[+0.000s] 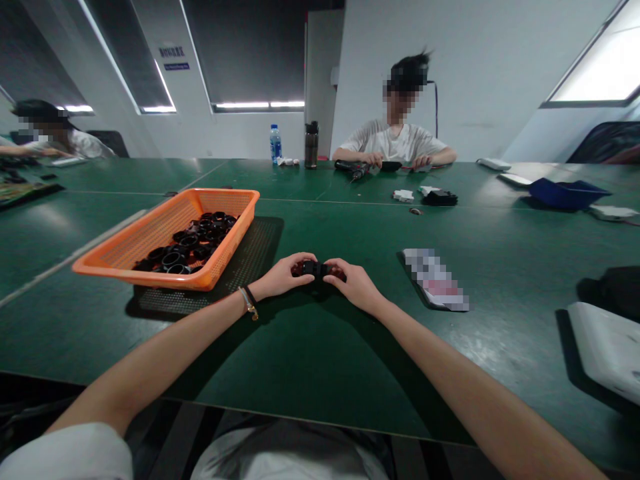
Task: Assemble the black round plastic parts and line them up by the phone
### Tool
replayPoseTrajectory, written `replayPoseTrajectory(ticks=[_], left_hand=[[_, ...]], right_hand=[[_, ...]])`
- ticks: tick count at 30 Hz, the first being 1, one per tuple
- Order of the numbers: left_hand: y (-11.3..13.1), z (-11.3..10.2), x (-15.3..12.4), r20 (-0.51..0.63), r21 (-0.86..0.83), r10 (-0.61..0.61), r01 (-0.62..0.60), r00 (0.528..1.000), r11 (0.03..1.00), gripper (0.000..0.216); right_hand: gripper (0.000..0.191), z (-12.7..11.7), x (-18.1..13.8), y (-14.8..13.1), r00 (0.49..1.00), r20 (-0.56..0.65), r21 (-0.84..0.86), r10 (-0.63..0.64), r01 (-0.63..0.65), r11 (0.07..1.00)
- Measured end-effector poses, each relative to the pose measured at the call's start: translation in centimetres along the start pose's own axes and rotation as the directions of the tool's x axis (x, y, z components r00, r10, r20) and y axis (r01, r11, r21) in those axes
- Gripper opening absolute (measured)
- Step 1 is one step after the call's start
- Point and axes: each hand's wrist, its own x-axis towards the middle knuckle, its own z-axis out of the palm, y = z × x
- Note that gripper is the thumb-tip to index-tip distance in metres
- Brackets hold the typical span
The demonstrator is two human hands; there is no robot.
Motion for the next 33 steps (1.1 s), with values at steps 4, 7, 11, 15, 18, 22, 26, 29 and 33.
replayPoseTrajectory(ticks=[4,7,11,15,18,22,26,29,33], left_hand=[[-0.08,-0.03,0.02,0.006,-0.005,-0.002,0.002,1.0,1.0,0.036],[-0.32,-0.07,0.09,0.011,-0.008,0.009,-0.009,1.0,1.0,0.036],[-0.64,-0.07,0.16,0.013,-0.019,0.027,-0.027,1.0,0.999,0.037],[-0.72,-0.03,0.17,0.008,-0.02,0.029,-0.029,1.0,0.999,0.037],[-0.68,-0.03,0.16,0.006,-0.023,0.027,-0.027,1.0,0.999,0.037],[-0.59,-0.04,0.17,0.007,-0.02,0.013,-0.013,1.0,1.0,0.036],[-0.53,-0.04,0.19,0.008,-0.028,0.016,-0.015,1.0,0.999,0.036],[-0.49,-0.06,0.18,0.006,-0.035,0.018,-0.018,1.0,0.999,0.035],[-0.48,-0.08,0.16,0.0,-0.025,0.013,-0.013,1.0,1.0,0.036]], right_hand=[[0.019,-0.03,-0.11,0.0,1.0,-0.009,0.008,-0.02,0.02,1.0],[0.023,-0.09,-0.34,-0.06,0.998,-0.013,0.04,-0.061,0.062,0.997],[0.03,0.02,-0.44,0.0,0.997,-0.016,0.08,-0.071,0.072,0.994],[0.027,0.22,-0.26,0.13,0.999,-0.021,0.083,-0.044,0.045,0.996],[0.028,0.25,-0.14,0.16,0.999,-0.014,0.081,-0.037,0.038,0.996],[0.027,0.18,-0.09,0.12,0.999,-0.004,0.07,-0.037,0.037,0.997],[0.026,0.13,-0.13,0.02,1.0,0.0,0.064,-0.023,0.023,0.998],[0.026,0.13,-0.14,-0.03,1.0,0.003,0.06,-0.013,0.013,0.998],[0.025,0.1,-0.13,-0.09,1.0,0.0,0.05,-0.01,0.01,0.999]])
